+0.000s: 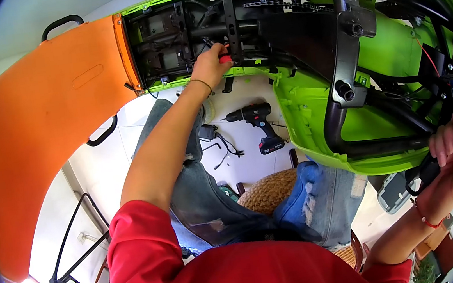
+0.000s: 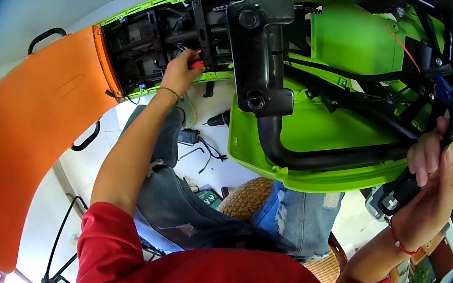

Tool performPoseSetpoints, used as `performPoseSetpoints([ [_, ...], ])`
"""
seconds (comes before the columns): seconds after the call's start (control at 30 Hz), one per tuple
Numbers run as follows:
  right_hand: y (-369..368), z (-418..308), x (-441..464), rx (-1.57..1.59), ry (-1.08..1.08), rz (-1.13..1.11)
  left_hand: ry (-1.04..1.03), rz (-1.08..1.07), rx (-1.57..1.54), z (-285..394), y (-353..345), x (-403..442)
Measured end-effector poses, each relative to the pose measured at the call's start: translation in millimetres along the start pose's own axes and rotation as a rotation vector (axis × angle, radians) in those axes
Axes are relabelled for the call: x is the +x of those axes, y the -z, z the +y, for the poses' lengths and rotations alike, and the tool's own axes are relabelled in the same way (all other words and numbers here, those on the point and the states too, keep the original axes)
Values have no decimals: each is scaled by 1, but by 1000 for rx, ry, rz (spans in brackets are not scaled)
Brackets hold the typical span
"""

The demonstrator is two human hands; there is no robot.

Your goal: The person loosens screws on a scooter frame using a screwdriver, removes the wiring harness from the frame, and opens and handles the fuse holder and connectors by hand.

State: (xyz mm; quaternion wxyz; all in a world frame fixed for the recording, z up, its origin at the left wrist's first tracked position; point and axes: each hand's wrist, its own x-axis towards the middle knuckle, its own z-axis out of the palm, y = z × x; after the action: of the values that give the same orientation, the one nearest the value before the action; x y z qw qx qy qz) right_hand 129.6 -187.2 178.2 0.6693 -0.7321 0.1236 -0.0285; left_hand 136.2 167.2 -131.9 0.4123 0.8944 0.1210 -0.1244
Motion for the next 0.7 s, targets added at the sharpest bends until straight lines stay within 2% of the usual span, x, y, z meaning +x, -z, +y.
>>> performPoseSetpoints([
  [0.07, 0, -2, 0, 6, -6, 28, -11, -103, 16, -3, -1, 0],
  [0.17, 5, -5, -3, 24, -15, 44, -87, -118, 94, -8, 4, -7],
  [0.23, 8, -9, -7, 171, 63, -5, -69, -112, 171, 5, 5, -6],
  [0.3, 16, -13, -12, 175, 117, -45, -50, -108, 242, 13, 5, -5],
  [0.37, 8, -18, -21, 205, 174, -61, -152, -12, 375, 16, 5, -5],
  [0.47, 16, -18, -27, 332, 183, -193, -181, -25, 440, 16, 5, -3],
  [0.5, 16, -18, -29, 332, 182, -196, -178, -24, 439, 13, 2, -2],
  [0.57, 15, -19, -32, 404, 224, -92, -283, 115, 451, 3, -6, -3],
  [0.6, 21, -23, -30, 579, 193, -92, -278, 116, 451, -2, -11, -4],
  [0.67, 36, -25, -25, 683, 99, -96, -364, 268, 394, -7, -19, -5],
  [0.7, 37, -24, -27, 687, 97, -107, -356, 276, 396, -8, -17, -5],
])
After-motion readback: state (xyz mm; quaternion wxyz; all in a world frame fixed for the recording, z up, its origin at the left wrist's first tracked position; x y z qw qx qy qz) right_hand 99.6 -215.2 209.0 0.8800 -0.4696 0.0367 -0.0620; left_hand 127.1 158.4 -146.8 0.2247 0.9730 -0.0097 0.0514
